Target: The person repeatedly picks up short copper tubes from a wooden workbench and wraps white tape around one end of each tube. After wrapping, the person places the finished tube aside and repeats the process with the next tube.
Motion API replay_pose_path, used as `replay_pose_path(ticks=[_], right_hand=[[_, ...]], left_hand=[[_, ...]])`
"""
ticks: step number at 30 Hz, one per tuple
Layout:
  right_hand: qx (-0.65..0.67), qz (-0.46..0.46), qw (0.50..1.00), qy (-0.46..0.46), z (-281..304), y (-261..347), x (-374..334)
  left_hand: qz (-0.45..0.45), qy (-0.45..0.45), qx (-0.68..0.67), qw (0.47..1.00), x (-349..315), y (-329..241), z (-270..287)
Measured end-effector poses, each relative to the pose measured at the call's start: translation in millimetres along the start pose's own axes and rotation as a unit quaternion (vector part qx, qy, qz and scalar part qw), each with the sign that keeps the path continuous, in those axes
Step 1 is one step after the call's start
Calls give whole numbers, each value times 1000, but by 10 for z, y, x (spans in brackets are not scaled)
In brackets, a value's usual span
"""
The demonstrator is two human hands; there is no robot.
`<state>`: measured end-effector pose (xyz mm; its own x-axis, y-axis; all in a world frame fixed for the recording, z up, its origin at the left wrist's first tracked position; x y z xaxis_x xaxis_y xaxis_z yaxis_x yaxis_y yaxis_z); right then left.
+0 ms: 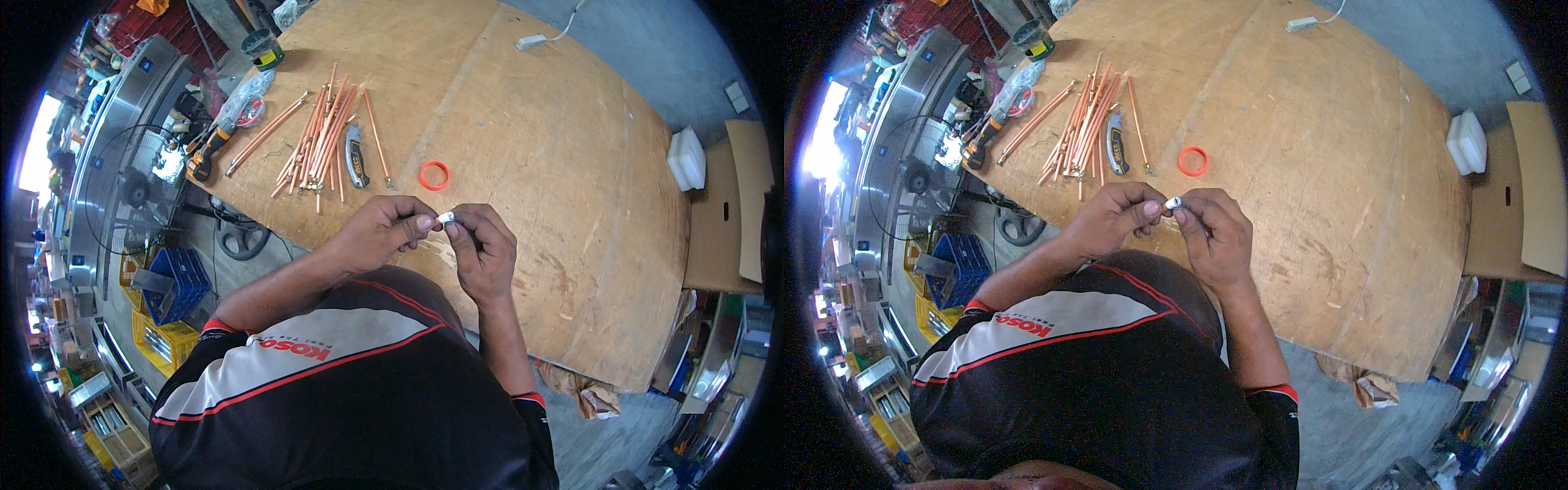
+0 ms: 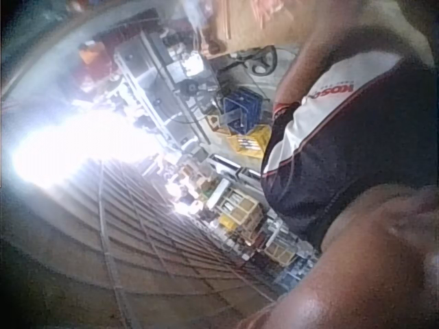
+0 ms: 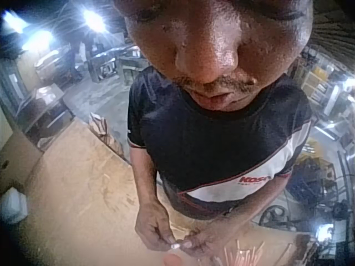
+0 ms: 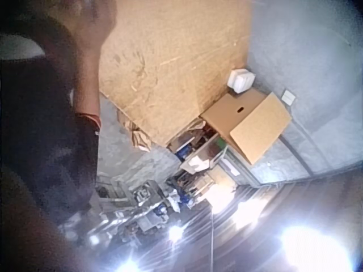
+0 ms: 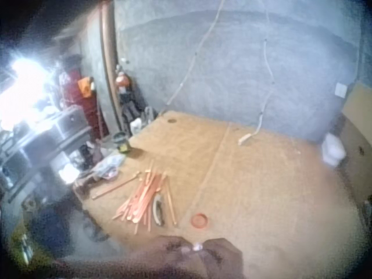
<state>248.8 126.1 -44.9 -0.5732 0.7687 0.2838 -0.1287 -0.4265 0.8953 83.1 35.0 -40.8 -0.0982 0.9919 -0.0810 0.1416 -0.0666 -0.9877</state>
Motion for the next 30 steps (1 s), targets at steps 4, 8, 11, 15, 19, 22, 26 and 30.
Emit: replay_pose_path(ticks=[4, 8, 11, 15, 19, 22, 26, 30], right_hand=[[-18, 7, 1000, -2, 8, 10, -5], [2, -13, 1000, -15, -16, 34, -10], [-1, -11, 1000, -8, -4, 37, -4], [14, 0, 1000, 3, -28, 43, -2], [35, -17, 999, 4, -36, 73, -2], [38, -13, 999, 2, -39, 46, -5], [33, -17, 999, 1, -34, 64, 1], [18, -3, 1000, -8, -37, 47, 4]], left_hand=[[37, 3, 2, 999, -15, -149, -48], [13, 14, -62, 998, -29, -70, -35], [14, 22, -55, 998, -12, -62, -24], [-36, -22, -56, 998, 1, 43, -43], [-57, -31, -39, 997, -5, 75, -19], [-1, -19, -11, 1000, -25, -13, -10], [0, 4, -56, 998, -32, -82, -13], [6, 7, -23, 1000, -31, -114, -30]])
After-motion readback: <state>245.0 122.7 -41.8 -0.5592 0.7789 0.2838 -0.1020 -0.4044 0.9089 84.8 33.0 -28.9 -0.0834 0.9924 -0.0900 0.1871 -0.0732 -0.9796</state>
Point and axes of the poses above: each hand's wrist, its own x-axis towards the middle knuckle, its own z-axis out of the back of the hand, y = z × x, the point moved 1 cm from there along x, towards the middle knuckle, and after that the axes turned 8 degrees about -z, right-handed, at the moved point
